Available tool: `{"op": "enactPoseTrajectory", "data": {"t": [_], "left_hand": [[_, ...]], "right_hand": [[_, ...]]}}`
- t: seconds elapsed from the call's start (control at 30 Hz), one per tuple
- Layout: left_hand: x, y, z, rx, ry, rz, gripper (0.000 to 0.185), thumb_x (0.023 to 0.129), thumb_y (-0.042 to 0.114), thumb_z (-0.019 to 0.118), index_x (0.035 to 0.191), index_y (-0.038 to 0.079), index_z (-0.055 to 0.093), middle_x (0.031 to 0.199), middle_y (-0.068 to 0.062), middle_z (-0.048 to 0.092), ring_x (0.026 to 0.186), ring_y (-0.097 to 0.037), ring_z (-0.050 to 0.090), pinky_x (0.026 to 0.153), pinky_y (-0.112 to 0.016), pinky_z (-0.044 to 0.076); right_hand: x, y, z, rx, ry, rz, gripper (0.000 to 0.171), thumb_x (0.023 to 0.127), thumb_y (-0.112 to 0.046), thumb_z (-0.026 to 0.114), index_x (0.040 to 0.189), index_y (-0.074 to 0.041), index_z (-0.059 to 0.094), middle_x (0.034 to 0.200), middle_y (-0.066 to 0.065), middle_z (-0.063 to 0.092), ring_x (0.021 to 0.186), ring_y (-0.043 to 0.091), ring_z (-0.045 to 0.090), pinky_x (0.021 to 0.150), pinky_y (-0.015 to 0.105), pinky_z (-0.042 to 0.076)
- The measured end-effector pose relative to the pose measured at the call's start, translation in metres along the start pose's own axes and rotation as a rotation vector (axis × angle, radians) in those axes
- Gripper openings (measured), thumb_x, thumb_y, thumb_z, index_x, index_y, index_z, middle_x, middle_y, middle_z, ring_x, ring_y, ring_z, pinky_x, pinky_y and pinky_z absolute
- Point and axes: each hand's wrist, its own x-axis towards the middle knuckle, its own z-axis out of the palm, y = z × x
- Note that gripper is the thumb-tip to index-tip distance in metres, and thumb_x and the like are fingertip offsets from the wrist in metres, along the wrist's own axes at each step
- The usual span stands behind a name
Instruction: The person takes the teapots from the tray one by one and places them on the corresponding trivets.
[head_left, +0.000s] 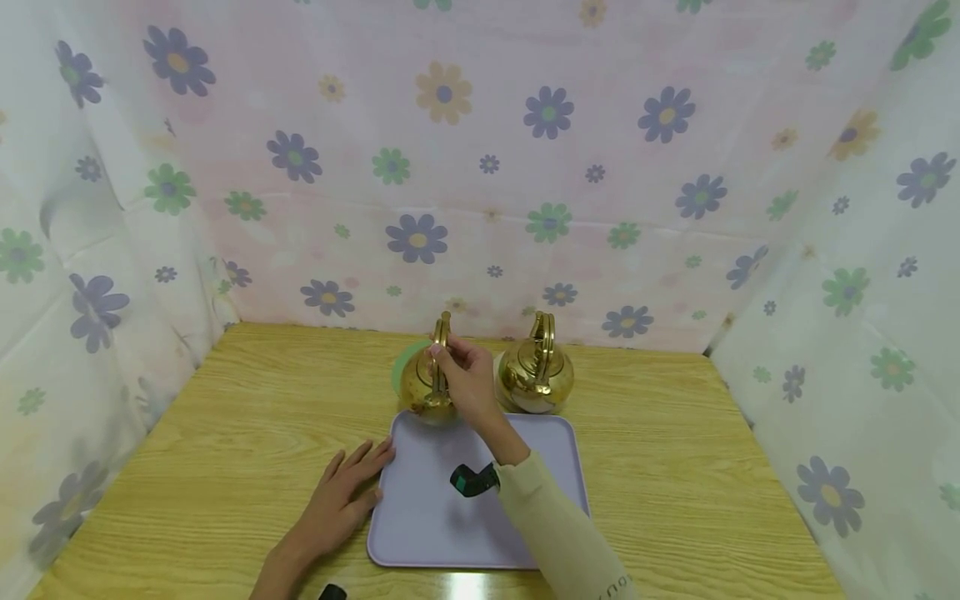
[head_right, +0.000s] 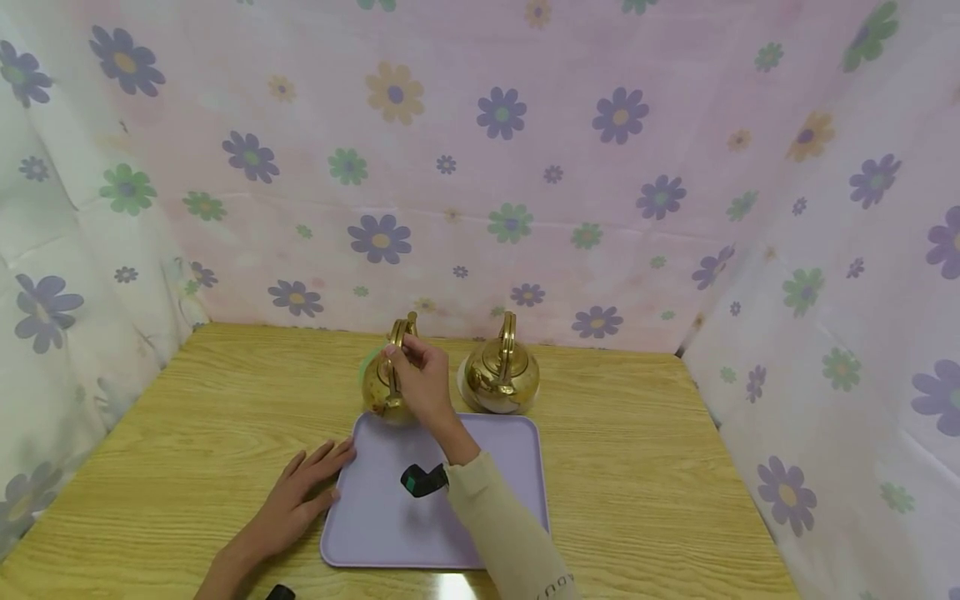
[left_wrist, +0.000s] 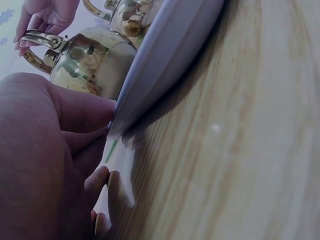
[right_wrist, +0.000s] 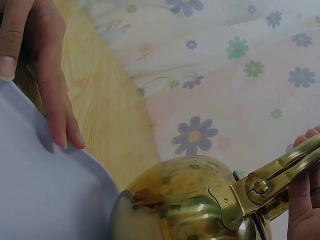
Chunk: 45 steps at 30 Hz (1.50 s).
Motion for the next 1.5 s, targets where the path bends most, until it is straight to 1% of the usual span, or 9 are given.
{"op": "enactPoseTrajectory", "data": {"t": [0.13, 0.3, 0.6, 0.9, 0.93, 1.03, 1.17, 1.33, 1.5], "left_hand": [[0.0, -0.001, 0.0, -0.006, -0.001, -0.001, 0.051, 0.094, 0.015, 0.065, 0.144, 0.011, 0.059, 0.154, -0.004, 0.051, 0.145, -0.045, 0.038, 0.114, -0.067, 0.015], [0.0, -0.001, 0.001, -0.011, 0.002, -0.008, 0.051, 0.093, 0.014, 0.065, 0.144, 0.012, 0.059, 0.154, -0.003, 0.051, 0.145, -0.045, 0.038, 0.115, -0.065, 0.015], [-0.001, -0.001, 0.0, -0.011, -0.004, -0.011, 0.051, 0.094, 0.014, 0.065, 0.145, 0.011, 0.059, 0.155, -0.003, 0.05, 0.145, -0.044, 0.037, 0.118, -0.06, 0.012], [-0.001, -0.001, 0.0, -0.01, 0.003, -0.007, 0.051, 0.093, 0.013, 0.065, 0.144, 0.011, 0.059, 0.154, -0.002, 0.051, 0.145, -0.044, 0.038, 0.116, -0.063, 0.013], [-0.001, -0.001, 0.0, -0.012, 0.001, -0.008, 0.051, 0.093, 0.013, 0.065, 0.144, 0.011, 0.059, 0.154, -0.002, 0.051, 0.145, -0.044, 0.037, 0.116, -0.064, 0.013], [-0.001, -0.001, 0.0, -0.013, 0.004, -0.003, 0.051, 0.093, 0.013, 0.065, 0.144, 0.011, 0.059, 0.154, -0.003, 0.051, 0.145, -0.044, 0.038, 0.115, -0.066, 0.014], [0.0, -0.002, 0.0, -0.011, 0.009, 0.002, 0.051, 0.093, 0.013, 0.065, 0.144, 0.01, 0.059, 0.154, -0.004, 0.051, 0.145, -0.045, 0.038, 0.117, -0.061, 0.012], [-0.001, -0.002, 0.001, -0.004, 0.021, 0.016, 0.051, 0.092, 0.012, 0.065, 0.143, 0.01, 0.06, 0.154, -0.003, 0.052, 0.144, -0.045, 0.038, 0.119, -0.056, 0.012], [-0.002, -0.001, 0.001, -0.004, 0.026, 0.017, 0.051, 0.092, 0.013, 0.066, 0.143, 0.011, 0.06, 0.153, -0.002, 0.052, 0.144, -0.044, 0.039, 0.119, -0.055, 0.012]], "right_hand": [[0.003, 0.0, 0.001, 0.018, 0.001, 0.012, 0.028, 0.102, -0.006, 0.059, 0.124, 0.009, 0.067, 0.107, 0.04, 0.065, 0.074, 0.008, 0.066, 0.069, 0.021, 0.057], [0.006, 0.0, 0.001, 0.032, -0.003, 0.012, 0.027, 0.102, -0.007, 0.06, 0.123, 0.007, 0.068, 0.11, 0.041, 0.063, 0.075, 0.01, 0.066, 0.07, 0.023, 0.057], [0.013, 0.001, 0.0, 0.002, -0.016, 0.016, 0.027, 0.103, -0.008, 0.058, 0.125, 0.004, 0.068, 0.111, 0.04, 0.064, 0.078, 0.018, 0.066, 0.07, 0.022, 0.057], [0.02, 0.003, 0.002, -0.01, -0.019, -0.015, 0.028, 0.102, -0.007, 0.059, 0.125, 0.006, 0.067, 0.109, 0.042, 0.064, 0.074, 0.011, 0.066, 0.069, 0.021, 0.057], [0.021, 0.003, 0.003, -0.006, -0.018, -0.012, 0.027, 0.102, -0.006, 0.059, 0.125, 0.007, 0.067, 0.109, 0.042, 0.064, 0.075, 0.014, 0.067, 0.069, 0.021, 0.057], [0.022, 0.004, 0.004, 0.0, -0.017, -0.007, 0.027, 0.102, -0.005, 0.058, 0.125, 0.008, 0.067, 0.109, 0.042, 0.064, 0.082, 0.033, 0.07, 0.071, 0.022, 0.058], [0.025, 0.004, 0.006, -0.004, -0.017, -0.007, 0.028, 0.102, -0.007, 0.059, 0.125, 0.007, 0.067, 0.109, 0.038, 0.066, 0.093, 0.052, 0.065, 0.073, 0.025, 0.06], [0.027, 0.005, 0.006, 0.012, -0.013, -0.016, 0.03, 0.102, -0.008, 0.059, 0.127, 0.007, 0.067, 0.109, 0.035, 0.068, 0.092, 0.048, 0.066, 0.074, 0.028, 0.06], [0.03, 0.006, 0.007, 0.023, 0.003, -0.006, 0.029, 0.102, -0.007, 0.06, 0.127, 0.008, 0.066, 0.111, 0.038, 0.066, 0.079, 0.021, 0.069, 0.07, 0.023, 0.059]]}}
